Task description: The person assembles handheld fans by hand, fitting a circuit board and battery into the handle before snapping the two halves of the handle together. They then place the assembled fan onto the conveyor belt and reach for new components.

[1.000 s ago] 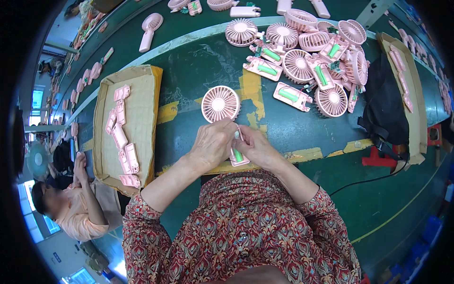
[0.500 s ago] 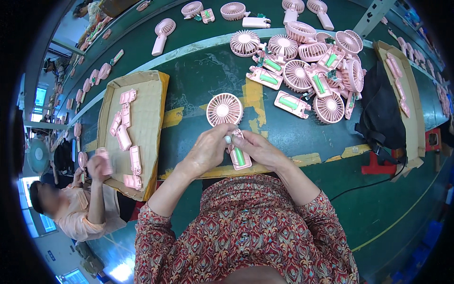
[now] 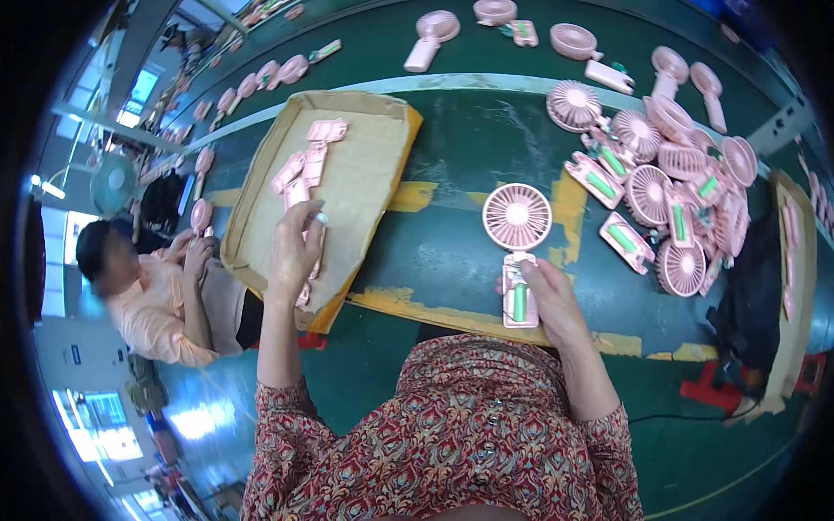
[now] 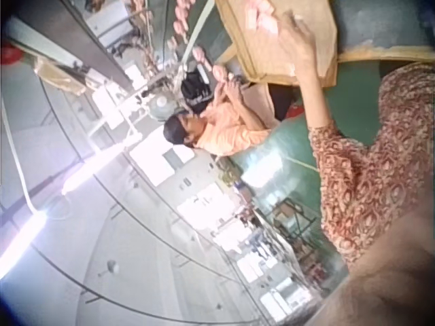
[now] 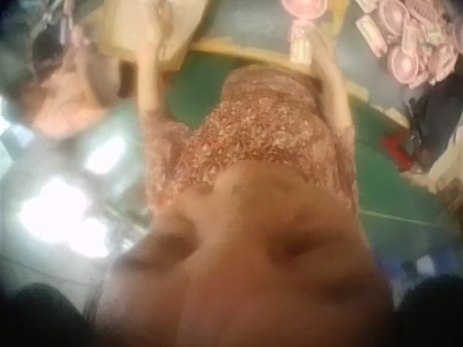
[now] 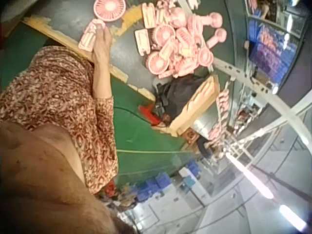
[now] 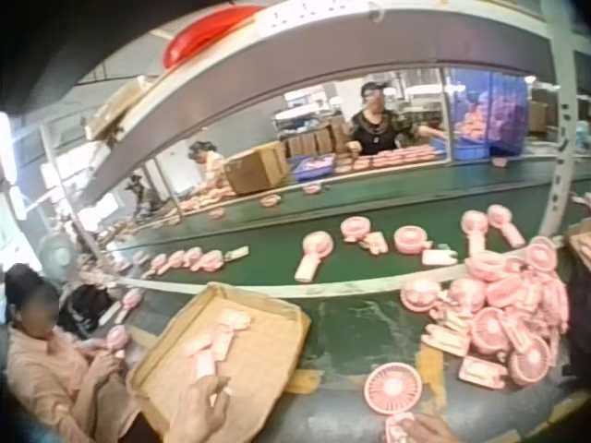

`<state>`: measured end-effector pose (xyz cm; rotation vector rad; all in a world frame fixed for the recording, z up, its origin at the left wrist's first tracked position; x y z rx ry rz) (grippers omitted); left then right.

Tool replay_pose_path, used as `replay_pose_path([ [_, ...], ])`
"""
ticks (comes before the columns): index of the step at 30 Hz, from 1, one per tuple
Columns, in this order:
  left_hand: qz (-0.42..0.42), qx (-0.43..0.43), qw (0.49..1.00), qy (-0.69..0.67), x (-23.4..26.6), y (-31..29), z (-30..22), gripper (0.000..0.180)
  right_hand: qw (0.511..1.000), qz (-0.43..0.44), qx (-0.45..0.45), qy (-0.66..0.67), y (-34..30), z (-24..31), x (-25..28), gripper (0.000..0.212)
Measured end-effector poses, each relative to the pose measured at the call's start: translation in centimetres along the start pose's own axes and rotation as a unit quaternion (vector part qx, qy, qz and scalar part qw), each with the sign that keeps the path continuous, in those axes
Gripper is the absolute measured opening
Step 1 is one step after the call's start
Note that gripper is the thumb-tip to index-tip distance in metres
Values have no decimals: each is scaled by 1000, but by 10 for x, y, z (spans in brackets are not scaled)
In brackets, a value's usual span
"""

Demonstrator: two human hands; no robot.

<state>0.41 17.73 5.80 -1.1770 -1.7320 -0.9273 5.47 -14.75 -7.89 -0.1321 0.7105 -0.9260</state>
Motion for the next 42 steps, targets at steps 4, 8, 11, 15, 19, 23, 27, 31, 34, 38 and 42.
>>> replay_pose_path([
  [4, 18, 59, 997, 42, 9, -8, 50, 17, 1000, 16, 4, 9, -2, 6, -7, 27],
  [8, 106, 124, 977, 136, -7, -2, 80, 23, 1000, -8, 3, 14, -1, 5, -4, 28],
  [11, 181, 108, 962, 171, -30, -4, 87, 40, 999, -20, 13, 37, 2, 1, -4, 29],
  [15, 97, 166, 974, 119, -23, -8, 125, 46, 999, -2, 19, 50, 9, 2, -12, 30],
  [19, -44, 103, 981, -155, -8, 5, 82, 45, 999, -15, 17, 39, 11, -1, -5, 30],
  [23, 39, 84, 838, -537, -32, -1, -16, 44, 999, -22, 18, 36, 5, 2, -4, 30],
  [27, 155, 94, 802, -570, -116, -15, -59, 45, 998, -21, 17, 55, 8, -4, -6, 30],
  [31, 48, -113, 981, -149, -106, -22, -98, 43, 997, -14, 36, 66, 6, -5, -5, 30],
  [34, 163, -49, 961, -219, -105, -36, -112, 15, 995, -22, 51, 82, 7, -6, -3, 27],
  [38, 257, -4, 925, -279, -130, -57, -129, 17, 995, -18, 58, 78, 8, -6, -6, 27],
  [42, 264, -22, 926, -268, -140, -60, -139, 14, 994, -25, 54, 93, 6, -6, -9, 26],
])
Point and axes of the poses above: each hand's wrist, its own y-axis towards the middle knuckle, its own x-axis out of the back of the hand, z = x × y, the point moved 6 cm from there along y, towards the middle knuckle, and after that the axes turned 9 degrees about z, right-handed, at the moved point
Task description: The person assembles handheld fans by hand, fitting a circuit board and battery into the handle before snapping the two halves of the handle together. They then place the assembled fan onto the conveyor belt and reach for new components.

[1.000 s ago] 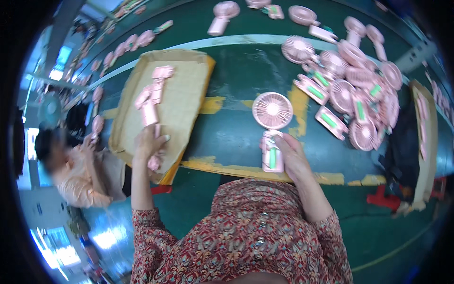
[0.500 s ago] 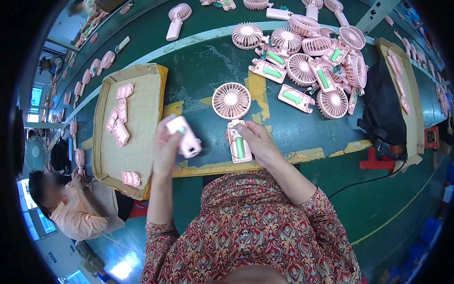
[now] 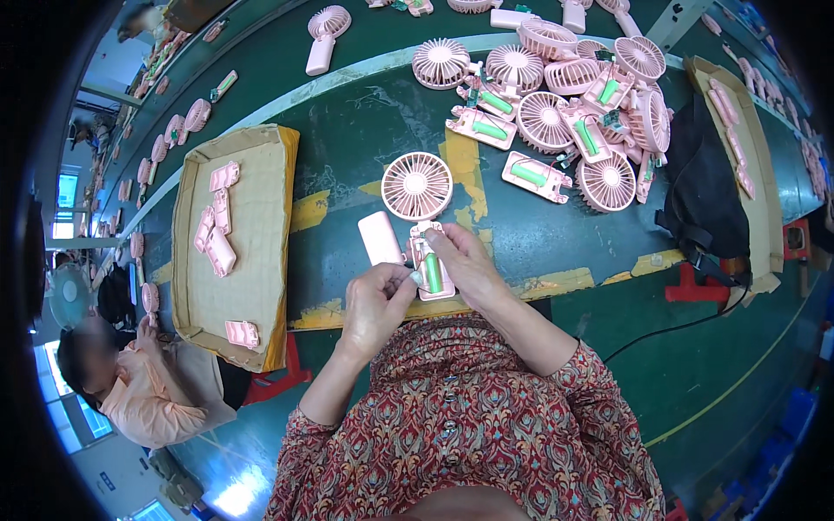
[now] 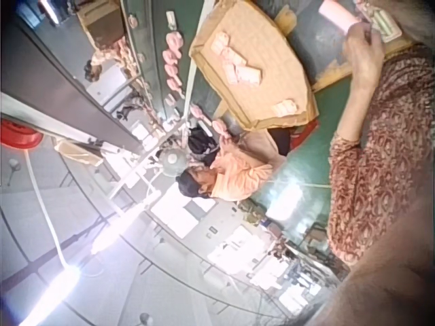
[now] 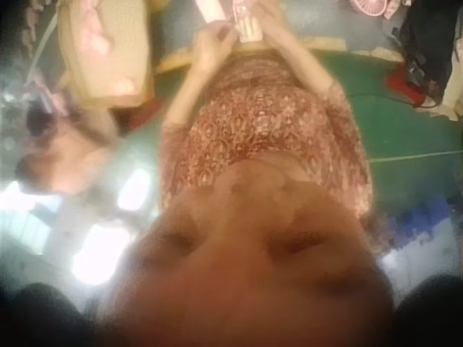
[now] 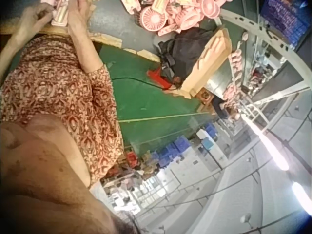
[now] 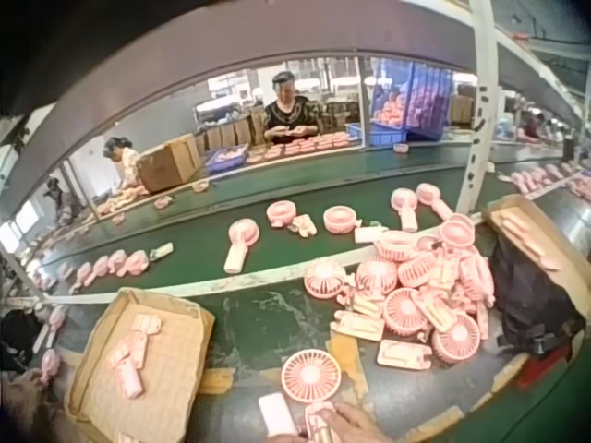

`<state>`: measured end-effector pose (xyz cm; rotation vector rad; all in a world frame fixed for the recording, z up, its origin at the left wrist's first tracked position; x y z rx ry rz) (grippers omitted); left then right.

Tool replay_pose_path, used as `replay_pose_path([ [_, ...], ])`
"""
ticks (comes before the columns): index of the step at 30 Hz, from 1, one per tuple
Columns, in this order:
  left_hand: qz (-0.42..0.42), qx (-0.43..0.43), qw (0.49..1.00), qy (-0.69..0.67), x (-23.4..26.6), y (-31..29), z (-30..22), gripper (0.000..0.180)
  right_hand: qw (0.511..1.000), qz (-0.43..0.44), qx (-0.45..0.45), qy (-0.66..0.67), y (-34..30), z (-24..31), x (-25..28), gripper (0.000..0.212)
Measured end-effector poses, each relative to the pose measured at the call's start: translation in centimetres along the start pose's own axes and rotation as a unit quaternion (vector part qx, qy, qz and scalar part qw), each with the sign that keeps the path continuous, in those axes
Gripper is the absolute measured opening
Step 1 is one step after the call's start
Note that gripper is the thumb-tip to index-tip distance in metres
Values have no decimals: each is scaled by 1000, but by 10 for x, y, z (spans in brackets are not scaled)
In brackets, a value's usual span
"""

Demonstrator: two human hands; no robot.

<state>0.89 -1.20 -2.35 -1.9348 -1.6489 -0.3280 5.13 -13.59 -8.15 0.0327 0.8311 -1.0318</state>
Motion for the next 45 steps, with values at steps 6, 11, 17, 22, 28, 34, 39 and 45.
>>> replay_pose_path([
  [6, -16, -59, 996, 62, -3, 0, -19, 9, 999, -27, 14, -30, -1, 1, 3, 27],
  [11, -7, -107, 994, 39, -9, 9, -24, 9, 998, -33, 20, -47, -1, 5, 4, 27],
  [17, -47, -40, 998, -13, -11, 9, -3, 16, 999, -34, 15, -34, -2, 3, 2, 27],
  [22, 10, 21, 1000, 21, -5, 22, -12, 16, 998, -32, 33, -41, -1, 4, 4, 28],
  [28, 35, -109, 989, 93, 27, 22, -23, 29, 999, -34, 3, -18, -4, 3, 2, 27],
  [34, 95, -204, 909, 351, 28, 34, -13, 54, 1000, -7, 17, -2, 1, 0, 3, 25],
  [39, 124, -182, 889, 401, 42, 20, -12, 54, 1000, 8, -11, 26, -2, 3, -1, 27],
  [45, 115, -51, 914, 385, 56, 2, 4, 45, 999, 19, -13, 26, -2, 3, 2, 30],
])
Point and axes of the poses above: each hand's wrist, its own y-axis towards the middle knuckle, its own x-axis out of the back of the hand, z = x × y, the point moved 6 cm from there along y, towards the middle knuckle, and after that the axes turned 9 degrees about z, right-handed, at the moved point
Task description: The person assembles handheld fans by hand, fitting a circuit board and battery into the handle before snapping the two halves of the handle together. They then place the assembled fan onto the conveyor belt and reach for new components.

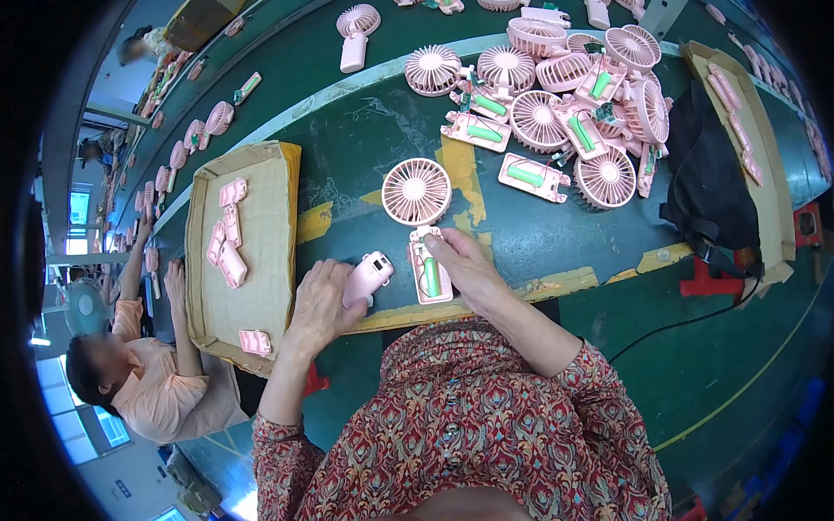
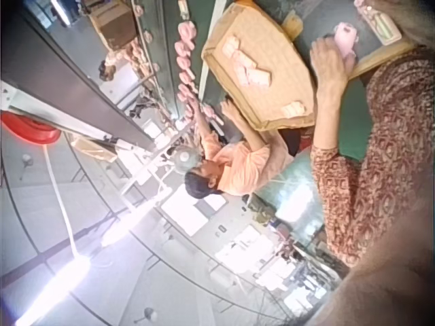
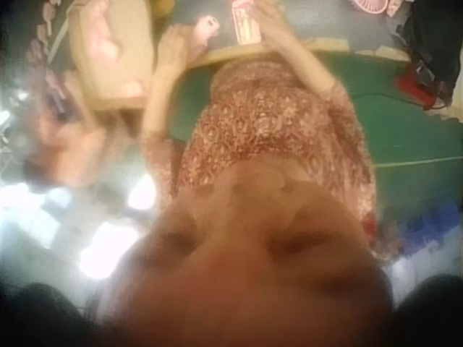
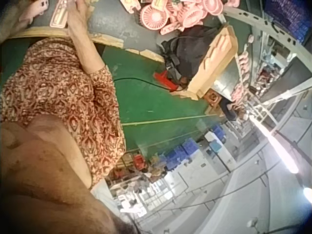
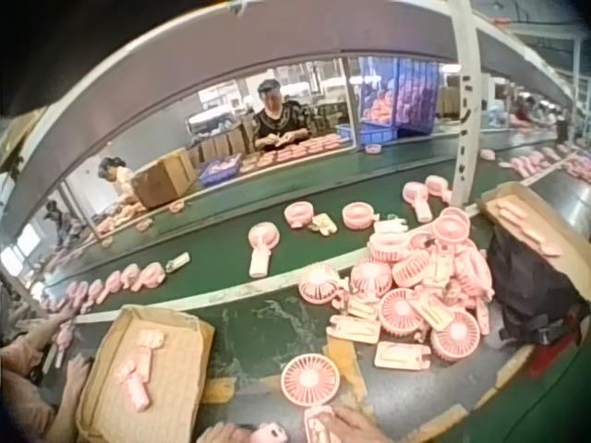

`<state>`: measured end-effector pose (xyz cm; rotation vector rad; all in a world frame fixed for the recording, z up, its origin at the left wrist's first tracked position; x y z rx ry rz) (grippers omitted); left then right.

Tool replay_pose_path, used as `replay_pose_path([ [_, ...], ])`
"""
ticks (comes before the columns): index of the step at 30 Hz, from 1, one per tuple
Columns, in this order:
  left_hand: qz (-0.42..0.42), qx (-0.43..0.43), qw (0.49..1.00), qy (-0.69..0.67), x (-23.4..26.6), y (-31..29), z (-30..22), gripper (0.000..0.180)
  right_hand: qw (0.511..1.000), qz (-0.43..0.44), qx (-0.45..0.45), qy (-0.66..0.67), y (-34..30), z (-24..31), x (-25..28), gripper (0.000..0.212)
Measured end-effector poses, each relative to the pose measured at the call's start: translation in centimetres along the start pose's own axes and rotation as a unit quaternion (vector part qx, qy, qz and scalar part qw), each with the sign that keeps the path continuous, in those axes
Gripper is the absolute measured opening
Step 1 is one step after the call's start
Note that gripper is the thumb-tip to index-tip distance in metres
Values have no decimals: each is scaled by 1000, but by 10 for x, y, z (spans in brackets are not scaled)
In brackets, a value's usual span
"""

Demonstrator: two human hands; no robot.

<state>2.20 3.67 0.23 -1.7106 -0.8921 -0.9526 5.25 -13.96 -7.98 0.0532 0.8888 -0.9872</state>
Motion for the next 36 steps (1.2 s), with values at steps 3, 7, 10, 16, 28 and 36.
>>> replay_pose_path([
  [3, -52, 64, 992, -97, 1, -5, 0, 40, 1000, 9, -10, -14, -1, -3, 3, 35],
  [7, -48, 122, 952, -276, -13, -2, -19, 47, 1000, -9, -15, 20, -6, 0, 0, 35],
  [10, -41, 97, 954, -281, -17, 4, -44, 56, 998, 28, -26, 53, -9, 4, -5, 32],
  [16, -51, 82, 963, -253, -18, 12, -63, 64, 997, 69, -33, 26, -12, 7, -7, 40],
  [28, -119, 52, 978, -161, -13, 15, -73, 62, 995, 88, -5, -50, -10, 6, -15, 55],
  [36, -109, 7, 984, -143, -18, 15, -72, 63, 993, 86, -33, -79, -13, 6, -18, 54],
])
Point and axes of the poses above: each hand's wrist, its own y-axis towards the middle knuckle, its own x-axis out of the back of the hand, z = x × y, the point moved 6 cm from there along y, towards the middle knuckle, and after that the axes turned 9 degrees about z, right-handed, at the moved point
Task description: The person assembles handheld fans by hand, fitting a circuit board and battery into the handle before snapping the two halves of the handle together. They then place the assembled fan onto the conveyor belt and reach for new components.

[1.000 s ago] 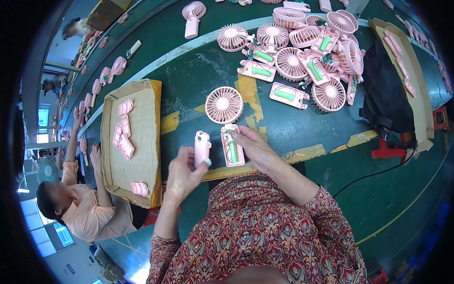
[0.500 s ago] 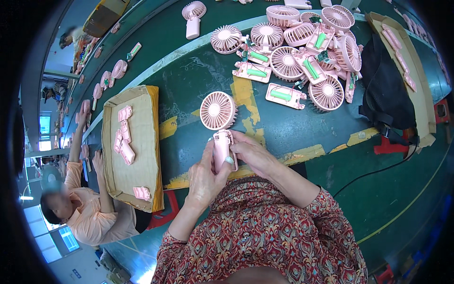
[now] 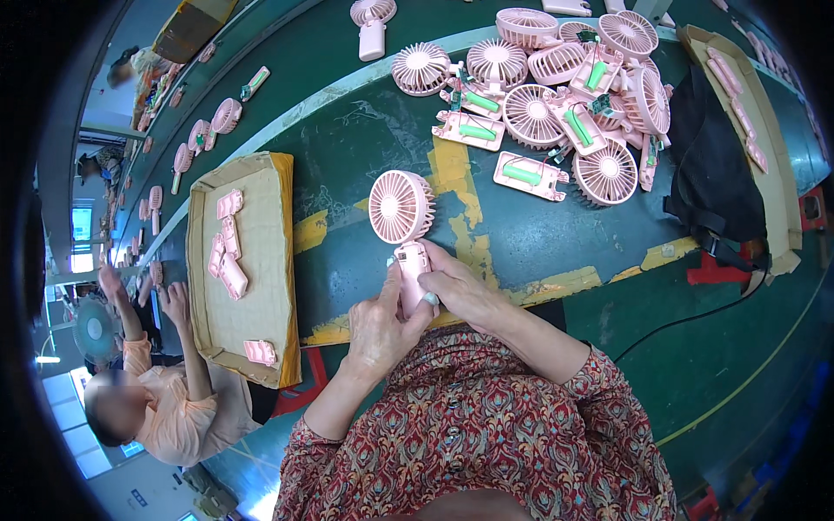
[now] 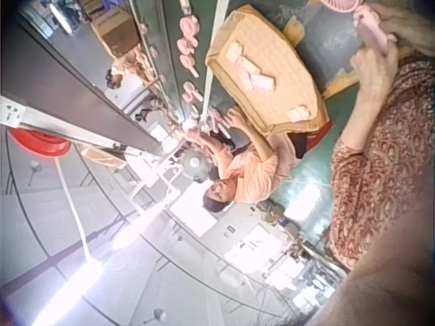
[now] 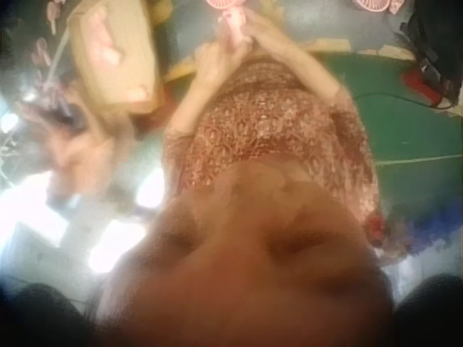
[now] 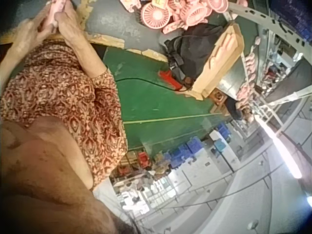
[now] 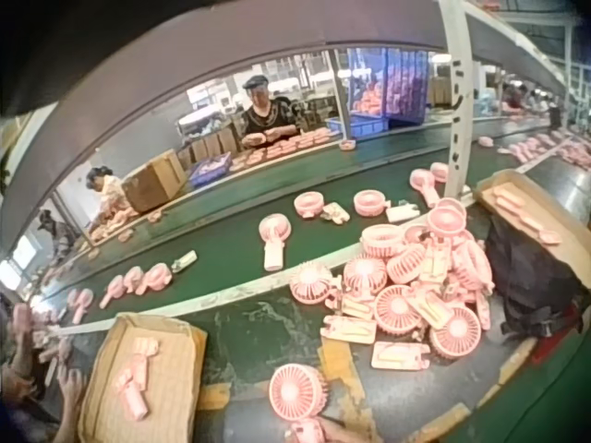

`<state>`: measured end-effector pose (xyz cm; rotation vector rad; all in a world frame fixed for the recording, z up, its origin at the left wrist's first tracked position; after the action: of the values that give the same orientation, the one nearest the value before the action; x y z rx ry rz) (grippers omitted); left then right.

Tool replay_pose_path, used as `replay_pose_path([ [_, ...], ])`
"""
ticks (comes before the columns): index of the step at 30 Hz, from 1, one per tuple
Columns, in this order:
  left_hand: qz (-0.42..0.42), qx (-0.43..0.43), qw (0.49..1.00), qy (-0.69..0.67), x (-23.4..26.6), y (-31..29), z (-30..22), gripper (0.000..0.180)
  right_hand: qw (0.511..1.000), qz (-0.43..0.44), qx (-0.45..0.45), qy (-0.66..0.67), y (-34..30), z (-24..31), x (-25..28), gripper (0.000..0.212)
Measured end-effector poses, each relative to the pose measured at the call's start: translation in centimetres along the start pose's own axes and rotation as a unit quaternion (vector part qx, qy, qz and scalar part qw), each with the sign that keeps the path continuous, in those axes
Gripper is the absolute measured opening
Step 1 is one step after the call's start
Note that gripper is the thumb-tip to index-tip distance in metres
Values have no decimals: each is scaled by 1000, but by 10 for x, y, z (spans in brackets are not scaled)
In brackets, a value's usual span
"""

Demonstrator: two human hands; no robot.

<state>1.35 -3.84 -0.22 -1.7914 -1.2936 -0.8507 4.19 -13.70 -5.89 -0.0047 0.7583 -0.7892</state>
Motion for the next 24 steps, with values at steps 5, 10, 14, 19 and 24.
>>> replay_pose_path([
  [5, -6, -9, 1000, 9, -2, -3, -1, 66, 999, -24, -1, -43, -1, -2, -2, 53],
  [10, 17, -7, 1000, 15, -2, -4, 0, 67, 997, -38, 8, -69, -4, 6, -6, 49],
  [14, 20, -18, 999, 18, -3, -5, 2, 68, 999, -37, 9, -25, -4, -1, -5, 49],
  [19, 11, -13, 999, 36, -6, -8, -2, 70, 999, -43, 8, -23, -6, 3, -7, 47],
  [24, 14, -17, 998, 59, -10, -7, -5, 67, 999, -32, 23, -21, -6, 5, -11, 45],
])
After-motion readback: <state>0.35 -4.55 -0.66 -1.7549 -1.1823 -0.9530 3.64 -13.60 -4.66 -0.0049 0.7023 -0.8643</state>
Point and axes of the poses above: each hand's wrist, its own y-axis towards the middle knuckle, its own x-axis out of the back of the hand, z = x × y, the point moved 6 cm from there along y, towards the middle knuckle, and after that the axes turned 9 degrees about z, right-handed, at the moved point
